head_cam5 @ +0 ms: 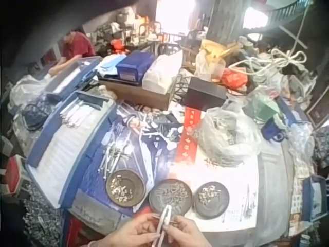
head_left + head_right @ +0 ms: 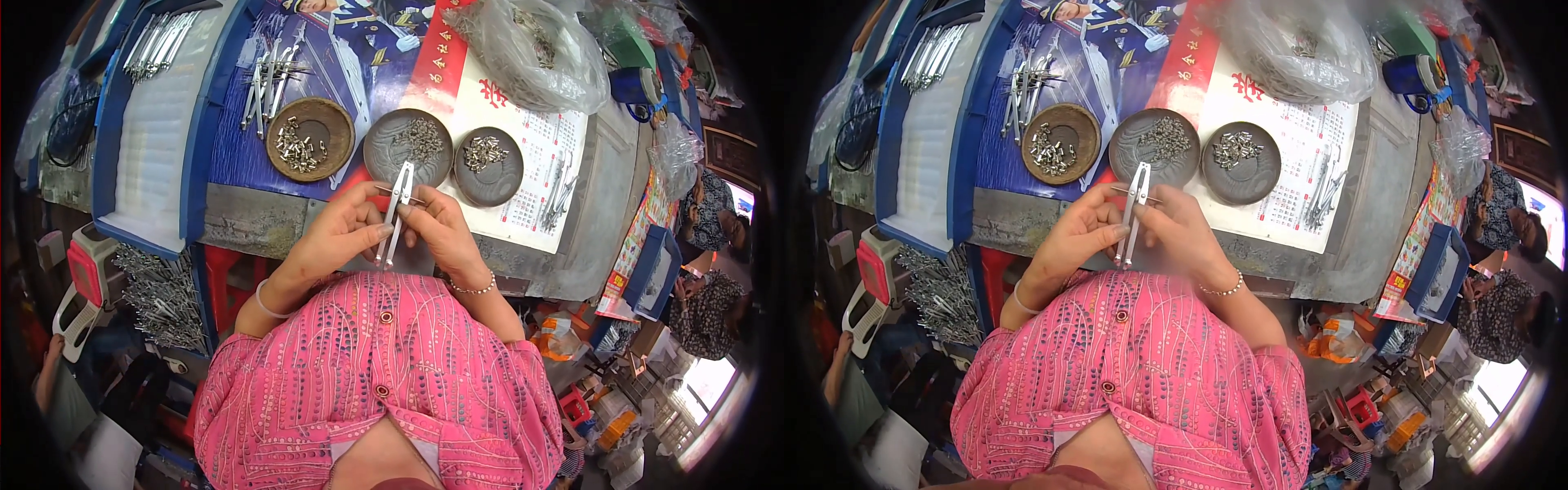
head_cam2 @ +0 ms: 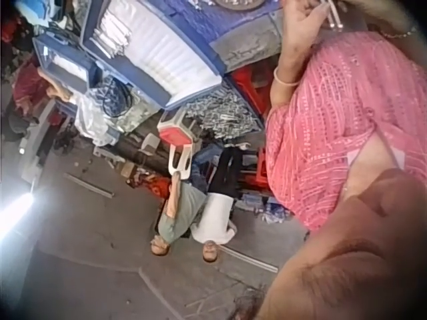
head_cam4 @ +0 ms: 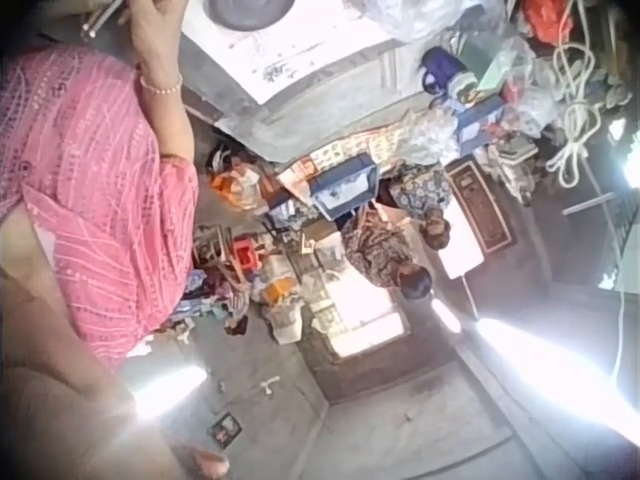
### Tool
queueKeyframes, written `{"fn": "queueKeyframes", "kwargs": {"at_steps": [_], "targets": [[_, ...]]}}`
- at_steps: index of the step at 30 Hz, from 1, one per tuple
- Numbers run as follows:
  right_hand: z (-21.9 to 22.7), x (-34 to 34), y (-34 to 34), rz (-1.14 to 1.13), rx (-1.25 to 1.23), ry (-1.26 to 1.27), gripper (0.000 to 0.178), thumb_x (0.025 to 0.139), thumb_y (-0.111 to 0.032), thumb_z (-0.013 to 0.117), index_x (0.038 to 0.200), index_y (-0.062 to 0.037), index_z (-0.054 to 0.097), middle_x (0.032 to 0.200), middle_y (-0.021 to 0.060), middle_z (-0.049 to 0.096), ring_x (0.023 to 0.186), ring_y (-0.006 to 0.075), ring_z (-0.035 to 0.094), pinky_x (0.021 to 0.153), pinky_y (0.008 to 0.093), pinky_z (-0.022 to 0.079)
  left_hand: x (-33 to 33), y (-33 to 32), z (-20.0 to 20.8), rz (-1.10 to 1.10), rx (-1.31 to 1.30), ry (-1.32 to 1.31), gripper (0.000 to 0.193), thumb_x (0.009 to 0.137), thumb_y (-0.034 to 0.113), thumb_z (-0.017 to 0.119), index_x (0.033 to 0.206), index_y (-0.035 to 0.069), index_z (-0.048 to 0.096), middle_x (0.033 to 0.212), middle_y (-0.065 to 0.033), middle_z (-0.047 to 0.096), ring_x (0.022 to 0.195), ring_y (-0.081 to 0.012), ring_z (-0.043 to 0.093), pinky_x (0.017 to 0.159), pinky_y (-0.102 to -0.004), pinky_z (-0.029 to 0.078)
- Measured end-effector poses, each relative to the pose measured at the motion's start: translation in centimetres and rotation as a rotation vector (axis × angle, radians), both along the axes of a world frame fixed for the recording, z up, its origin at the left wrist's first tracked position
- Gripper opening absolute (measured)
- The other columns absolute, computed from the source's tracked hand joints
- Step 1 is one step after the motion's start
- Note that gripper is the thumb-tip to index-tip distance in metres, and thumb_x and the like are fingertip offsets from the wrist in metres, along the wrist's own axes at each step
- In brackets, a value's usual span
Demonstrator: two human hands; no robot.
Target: Picking and placing small metal components into a fixture using tweezers.
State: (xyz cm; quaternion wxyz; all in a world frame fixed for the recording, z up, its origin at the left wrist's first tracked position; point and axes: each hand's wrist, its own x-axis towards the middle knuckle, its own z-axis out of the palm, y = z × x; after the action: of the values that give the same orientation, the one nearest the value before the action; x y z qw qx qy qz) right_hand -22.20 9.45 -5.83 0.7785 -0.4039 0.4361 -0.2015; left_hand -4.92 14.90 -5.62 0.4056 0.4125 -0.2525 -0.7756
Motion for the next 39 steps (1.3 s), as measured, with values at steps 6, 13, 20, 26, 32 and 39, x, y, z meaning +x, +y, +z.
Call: {"fn": "queueKeyframes", "kwargs": {"at_steps": [6, 13, 20, 26, 32, 39], "targets": [[-1.0, -0.4, 0.2, -0.009, -0.035, -0.031, 0.028, 0.092, -0.021, 0.045, 0.106, 0.0012, 0.055, 0.070, -0.0001, 0.055, 0.054, 0.0051, 0.047, 0.050, 0.0174, 0.038, 0.0, -0.2, 0.1, -0.017, -0.033, -0.006, 0.047, 0.085, 0.009, 0.056, 0.127, 0.004, 0.035, 0.074, -0.0016, 0.053, 0.066, -0.0084, 0.056, 0.058, -0.0192, 0.045], [-0.6, -0.5, 0.0, 0.031, -0.062, 0.020, 0.026, 0.092, -0.020, 0.045, 0.103, 0.0003, 0.057, 0.069, -0.0012, 0.055, 0.054, 0.0034, 0.047, 0.049, 0.0158, 0.037, 0.1, -0.3, -0.3, -0.015, -0.016, 0.031, 0.040, 0.087, 0.011, 0.052, 0.124, 0.004, 0.038, 0.080, -0.0034, 0.057, 0.068, -0.0096, 0.058, 0.056, -0.0207, 0.048], [-0.4, -0.6, 0.1, 0.056, -0.092, 0.017, 0.022, 0.092, -0.020, 0.044, 0.094, -0.0012, 0.057, 0.070, -0.0010, 0.056, 0.054, 0.0030, 0.047, 0.049, 0.0156, 0.037, 0.0, -0.4, -0.6, -0.012, -0.007, 0.015, 0.034, 0.088, 0.011, 0.051, 0.120, 0.004, 0.041, 0.087, -0.0050, 0.060, 0.071, -0.0103, 0.059, 0.058, -0.0211, 0.049], [-0.7, -0.7, 0.4, 0.016, -0.057, -0.045, 0.025, 0.094, -0.023, 0.042, 0.087, -0.0027, 0.055, 0.070, -0.0003, 0.055, 0.054, 0.0043, 0.047, 0.050, 0.0170, 0.038, -0.3, -0.5, -0.2, 0.002, -0.029, 0.009, 0.035, 0.088, 0.011, 0.052, 0.120, 0.004, 0.042, 0.088, -0.0059, 0.060, 0.073, -0.0114, 0.059, 0.060, -0.0229, 0.050], [-0.7, -0.8, 0.2, 0.001, -0.061, -0.092, 0.026, 0.094, -0.024, 0.042, 0.086, -0.0030, 0.054, 0.070, 0.0003, 0.055, 0.055, 0.0046, 0.047, 0.051, 0.0174, 0.038, -0.4, -0.5, -0.7, 0.019, -0.032, -0.006, 0.034, 0.088, 0.009, 0.051, 0.120, 0.003, 0.042, 0.092, -0.0072, 0.059, 0.079, -0.0133, 0.060, 0.063, -0.0244, 0.051], [-0.5, -0.7, 0.3, 0.059, -0.179, 0.004, 0.018, 0.092, -0.017, 0.046, 0.084, -0.0025, 0.054, 0.068, -0.0014, 0.052, 0.055, 0.0033, 0.047, 0.049, 0.0178, 0.038, -0.8, -0.5, -0.3, 0.076, -0.039, -0.014, 0.030, 0.088, 0.011, 0.053, 0.116, 0.002, 0.046, 0.097, -0.0074, 0.059, 0.081, -0.0123, 0.060, 0.064, -0.0238, 0.051]]}}
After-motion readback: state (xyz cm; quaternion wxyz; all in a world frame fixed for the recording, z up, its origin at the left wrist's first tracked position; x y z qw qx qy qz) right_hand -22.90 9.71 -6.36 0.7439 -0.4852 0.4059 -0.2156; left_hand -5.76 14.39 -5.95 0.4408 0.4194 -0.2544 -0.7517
